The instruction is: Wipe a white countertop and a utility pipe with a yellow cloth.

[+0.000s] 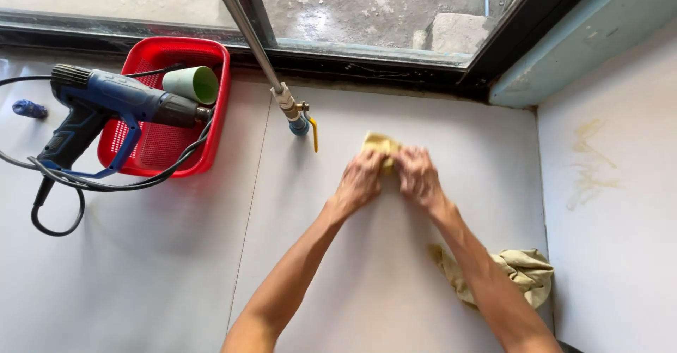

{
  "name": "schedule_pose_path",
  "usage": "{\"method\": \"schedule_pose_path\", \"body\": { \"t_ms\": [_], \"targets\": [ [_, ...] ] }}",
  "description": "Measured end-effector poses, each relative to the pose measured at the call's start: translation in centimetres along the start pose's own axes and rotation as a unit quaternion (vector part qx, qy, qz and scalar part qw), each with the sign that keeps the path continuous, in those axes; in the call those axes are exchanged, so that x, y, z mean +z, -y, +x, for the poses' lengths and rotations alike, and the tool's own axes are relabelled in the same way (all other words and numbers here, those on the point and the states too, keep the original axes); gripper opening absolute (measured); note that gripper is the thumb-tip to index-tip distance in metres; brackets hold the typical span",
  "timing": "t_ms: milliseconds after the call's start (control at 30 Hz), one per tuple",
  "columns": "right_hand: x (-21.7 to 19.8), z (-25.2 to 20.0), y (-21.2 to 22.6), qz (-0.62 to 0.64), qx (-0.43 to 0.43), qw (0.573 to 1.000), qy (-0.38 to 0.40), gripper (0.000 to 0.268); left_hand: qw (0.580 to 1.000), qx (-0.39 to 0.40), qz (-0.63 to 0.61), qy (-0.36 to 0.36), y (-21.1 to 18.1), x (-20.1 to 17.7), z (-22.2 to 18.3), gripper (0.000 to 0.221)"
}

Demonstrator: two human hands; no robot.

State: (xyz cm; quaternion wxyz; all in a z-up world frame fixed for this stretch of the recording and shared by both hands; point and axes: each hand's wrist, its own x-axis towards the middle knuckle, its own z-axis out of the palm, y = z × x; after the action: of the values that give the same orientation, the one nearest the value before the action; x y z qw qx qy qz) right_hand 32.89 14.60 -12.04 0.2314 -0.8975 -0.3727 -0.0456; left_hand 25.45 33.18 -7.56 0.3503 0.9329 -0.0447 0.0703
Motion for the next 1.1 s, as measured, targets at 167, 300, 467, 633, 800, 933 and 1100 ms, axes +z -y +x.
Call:
{"method": "schedule_pose_path", "body": {
  "t_ms": [167,300,467,633,800,933,1100],
  "targets": [
    [-5.3,-5.5,4.7,0.049,-0.004,0.997,0.054,0.027,0.994,0.023,-0.073,0.074,-3.2,-2.4,-5.5,0.030],
    [-9.0,-2.3,2.8,0.046,0.006,0.999,-0.006,0.024,0.986,0.140,-0.035,-0.081,-5.9,-2.9,-0.8,0.050],
    [-12.5,1.6,-4.0,-0.090,0.033,0.981,-0.166,0.029,0.973,0.197,-0.028,-0.119,-7.7,2.1,11.9,0.038],
    [-9.7,2.6,-13.6,-0.003,0.109,0.968,-0.225,0.027,0.969,0.211,0.127,-0.026,-7.4,9.7,20.2,0.024],
    [-6.0,5.0,-12.7,-0.216,0.191,0.935,-0.208,0.036,0.972,0.193,0.080,-0.104,-4.6,11.7,20.9,0.022],
    [-3.0,8.8,-12.4,-0.206,0.172,0.935,-0.231,0.023,0.971,0.127,0.185,-0.079,-1.8,11.1,21.1,0.014],
    [1.8,15.3,-7.3,-0.118,0.087,0.974,-0.171,0.021,0.952,0.008,0.271,-0.143,4.1,5.5,17.8,0.019]
  ]
}}
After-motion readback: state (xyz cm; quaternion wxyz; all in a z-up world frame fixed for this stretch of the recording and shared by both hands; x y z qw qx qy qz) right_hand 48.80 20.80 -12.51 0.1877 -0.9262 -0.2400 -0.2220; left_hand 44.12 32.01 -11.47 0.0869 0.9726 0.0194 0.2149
